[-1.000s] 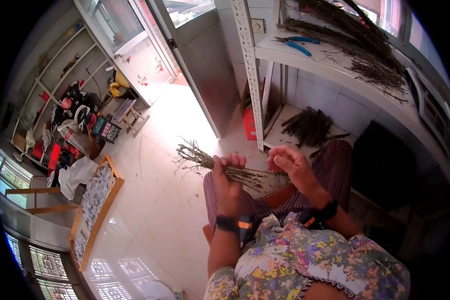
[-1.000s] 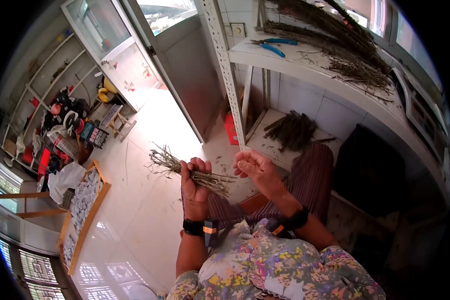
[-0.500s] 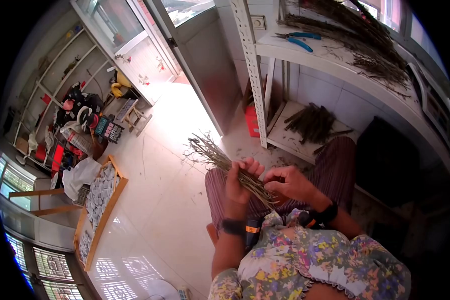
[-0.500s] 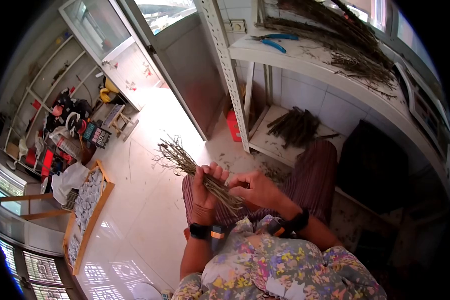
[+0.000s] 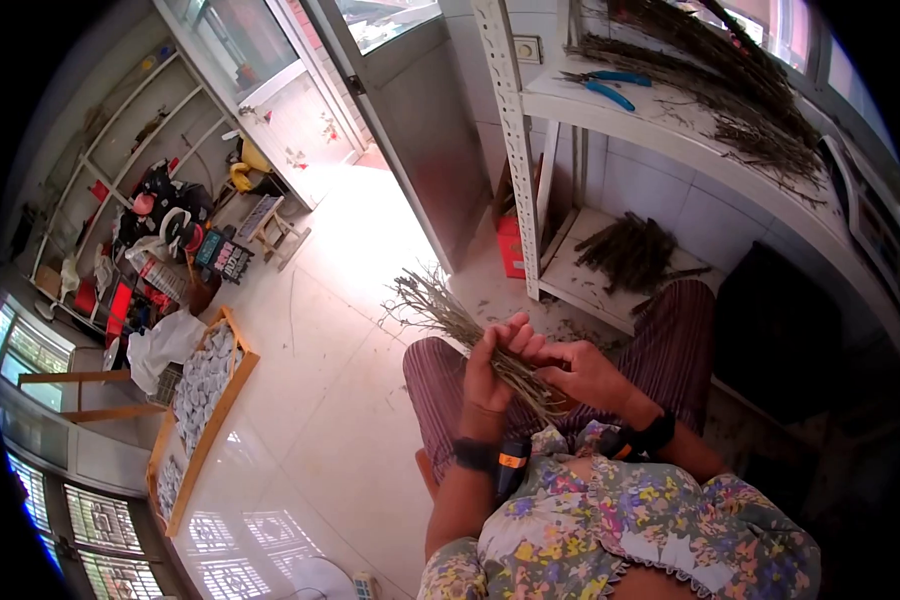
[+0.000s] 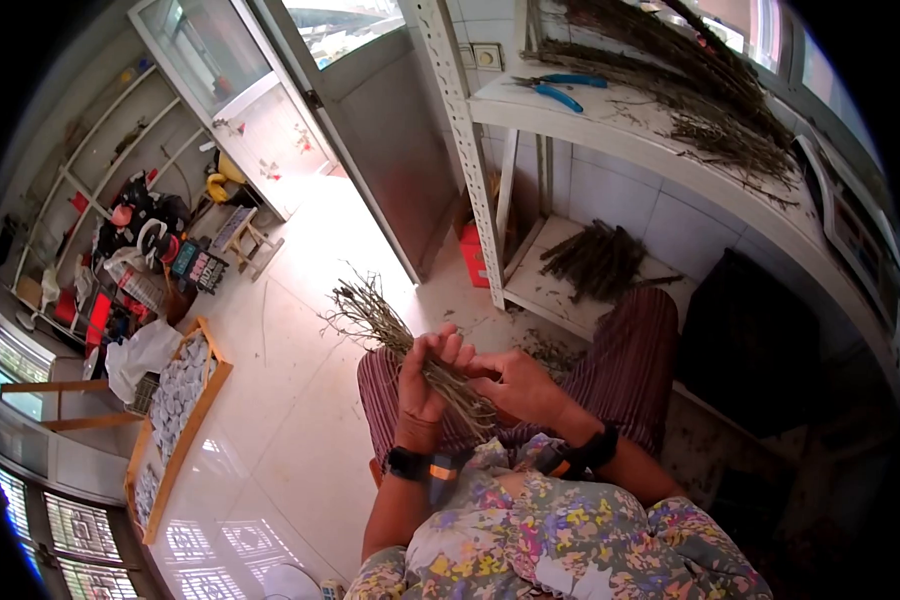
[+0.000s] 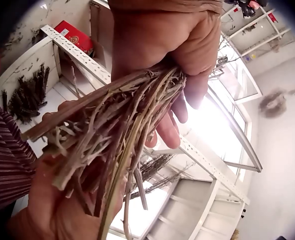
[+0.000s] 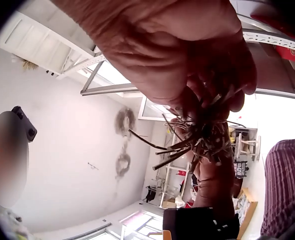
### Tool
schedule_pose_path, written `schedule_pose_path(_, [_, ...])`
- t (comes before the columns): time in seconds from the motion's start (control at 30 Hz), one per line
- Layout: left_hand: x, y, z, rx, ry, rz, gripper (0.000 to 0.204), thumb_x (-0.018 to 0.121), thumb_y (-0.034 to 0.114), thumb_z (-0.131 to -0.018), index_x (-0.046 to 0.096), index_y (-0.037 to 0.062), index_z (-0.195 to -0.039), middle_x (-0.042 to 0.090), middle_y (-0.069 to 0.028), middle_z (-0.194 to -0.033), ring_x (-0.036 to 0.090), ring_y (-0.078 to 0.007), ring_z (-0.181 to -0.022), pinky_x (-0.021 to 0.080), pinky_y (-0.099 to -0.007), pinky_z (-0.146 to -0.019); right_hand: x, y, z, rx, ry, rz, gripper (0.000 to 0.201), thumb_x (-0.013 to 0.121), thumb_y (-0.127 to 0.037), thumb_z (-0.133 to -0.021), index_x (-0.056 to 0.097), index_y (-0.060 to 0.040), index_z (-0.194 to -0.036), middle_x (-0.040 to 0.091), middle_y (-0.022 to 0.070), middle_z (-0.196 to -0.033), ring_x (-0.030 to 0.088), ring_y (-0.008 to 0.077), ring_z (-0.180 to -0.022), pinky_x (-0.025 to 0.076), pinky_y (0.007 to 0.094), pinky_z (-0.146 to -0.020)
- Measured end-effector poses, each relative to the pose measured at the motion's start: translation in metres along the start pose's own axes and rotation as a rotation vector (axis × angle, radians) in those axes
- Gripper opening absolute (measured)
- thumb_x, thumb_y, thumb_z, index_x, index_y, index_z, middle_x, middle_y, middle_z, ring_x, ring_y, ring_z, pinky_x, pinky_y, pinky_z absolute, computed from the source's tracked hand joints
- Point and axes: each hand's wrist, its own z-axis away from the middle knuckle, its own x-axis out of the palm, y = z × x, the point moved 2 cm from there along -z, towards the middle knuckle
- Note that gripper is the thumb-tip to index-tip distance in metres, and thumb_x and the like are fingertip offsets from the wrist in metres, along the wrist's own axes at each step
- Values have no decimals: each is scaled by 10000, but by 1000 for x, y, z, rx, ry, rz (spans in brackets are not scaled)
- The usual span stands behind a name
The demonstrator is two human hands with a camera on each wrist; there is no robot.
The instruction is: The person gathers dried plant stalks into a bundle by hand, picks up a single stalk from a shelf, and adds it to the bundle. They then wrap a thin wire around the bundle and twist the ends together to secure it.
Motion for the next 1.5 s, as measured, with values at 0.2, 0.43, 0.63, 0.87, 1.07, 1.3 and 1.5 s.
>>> schedule_pose_path(0.2, [6,-2,2,-38,111,-3,202,559,237,-920,566,37,-950,555,-134,-1241,535,-283,-1148,403,-493,-1025,-2,-2,3,2,22,48,213,636,-108,-784,632,32,-945,668,138,-841,637,165,-779,488,299,-739])
schedule_pose_path(0.43, [4,-5,3,-44,83,-18,255,566,245,-920,567,-1,-985,491,-169,-1308,515,-299,-1164,399,-465,-1021,-3,-3,2,10,-27,10,155,641,-62,-765,620,37,-883,652,92,-780,589,103,-738,479,277,-700])
schedule_pose_path(0.63, [5,-9,2,-75,-55,99,277,564,251,-923,568,-14,-1005,505,-177,-1288,549,-306,-1095,428,-442,-984,-2,10,3,139,-113,-217,103,630,-63,-820,589,10,-881,593,-15,-814,511,42,-777,445,225,-718])
schedule_pose_path(0.87, [-5,-8,3,-55,47,-1,277,515,240,-947,555,-20,-1032,501,-192,-1294,499,-278,-1203,415,-461,-1013,-2,5,6,176,-162,-454,59,538,-51,-896,561,-16,-938,527,-51,-850,467,28,-803,408,202,-719])
schedule_pose_path(1.07, [0,-7,3,-60,94,-13,252,511,211,-945,557,-19,-1036,504,-189,-1292,483,-271,-1222,395,-456,-1036,-5,6,5,101,-113,-290,73,519,-66,-904,555,-6,-924,509,-39,-794,454,46,-720,400,209,-656])
schedule_pose_path(1.3, [1,-9,1,-19,126,-28,240,520,198,-938,576,-17,-1028,512,-174,-1291,476,-283,-1227,377,-459,-1053,-4,7,3,103,-24,-235,132,581,-72,-862,572,18,-959,580,-8,-838,510,47,-761,437,214,-672])
schedule_pose_path(1.5, [5,-14,2,-38,60,-46,226,543,201,-927,606,-4,-998,514,-153,-1299,482,-291,-1220,371,-460,-1058,-5,12,3,83,-28,-69,176,621,-74,-800,631,42,-932,635,39,-812,566,73,-775,474,254,-716])
